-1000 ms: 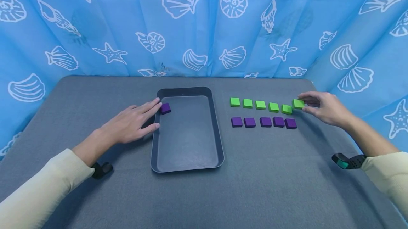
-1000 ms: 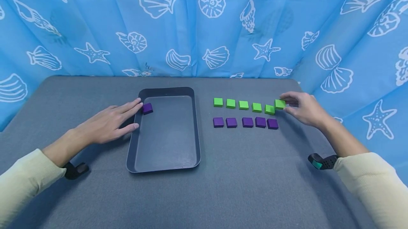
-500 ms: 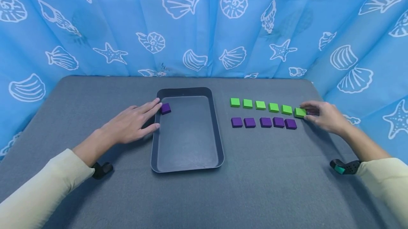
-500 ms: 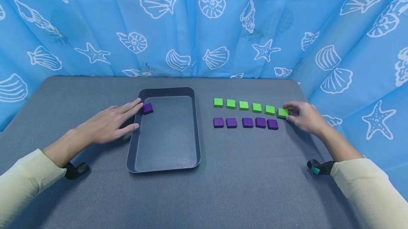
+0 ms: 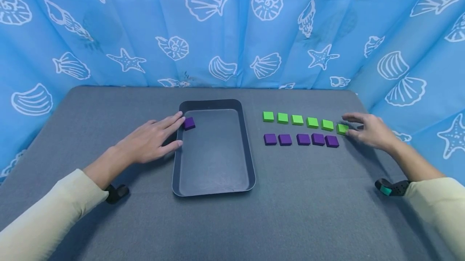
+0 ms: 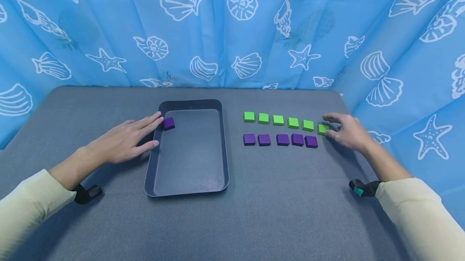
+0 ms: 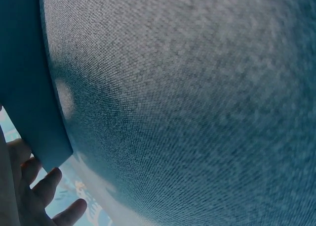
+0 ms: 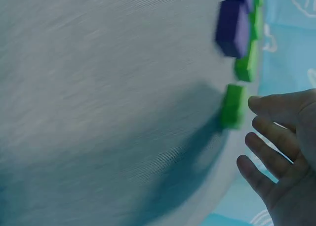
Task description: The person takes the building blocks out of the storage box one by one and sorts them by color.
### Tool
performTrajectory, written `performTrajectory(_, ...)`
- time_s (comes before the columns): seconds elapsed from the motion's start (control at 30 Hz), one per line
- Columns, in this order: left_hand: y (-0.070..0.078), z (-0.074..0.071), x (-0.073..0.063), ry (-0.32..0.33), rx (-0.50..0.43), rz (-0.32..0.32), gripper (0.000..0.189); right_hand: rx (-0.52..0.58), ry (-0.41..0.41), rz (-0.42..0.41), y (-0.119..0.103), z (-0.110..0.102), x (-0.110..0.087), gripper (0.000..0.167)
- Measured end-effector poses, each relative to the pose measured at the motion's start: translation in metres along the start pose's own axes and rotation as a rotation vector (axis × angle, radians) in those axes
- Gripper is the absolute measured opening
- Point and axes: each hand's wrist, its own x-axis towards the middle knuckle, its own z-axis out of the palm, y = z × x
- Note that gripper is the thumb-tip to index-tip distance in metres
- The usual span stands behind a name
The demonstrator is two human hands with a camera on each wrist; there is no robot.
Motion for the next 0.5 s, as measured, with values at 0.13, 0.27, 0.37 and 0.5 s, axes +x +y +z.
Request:
performTrajectory(0.13,0.000,0.000,0.000,0.000,0.002,0.001,0.075,0.023,0.017,-0.028,-0.021,-0.011,0.008,0.049)
performTrajectory(0.27,0.000,0.000,0.000,0.001,0.005,0.002,0.075,0.052,0.029,-0.054,-0.048,-0.021,0.018,0.051)
performTrajectory(0.37,0.000,0.000,0.000,0.001,0.006,0.004,0.075,0.065,0.027,-0.073,-0.070,-0.025,0.026,0.054)
performTrajectory(0.5,-0.001,0.000,0.000,0.001,0.003,0.002,0.075,0.070,0.001,-0.104,-0.098,-0.029,0.036,0.058)
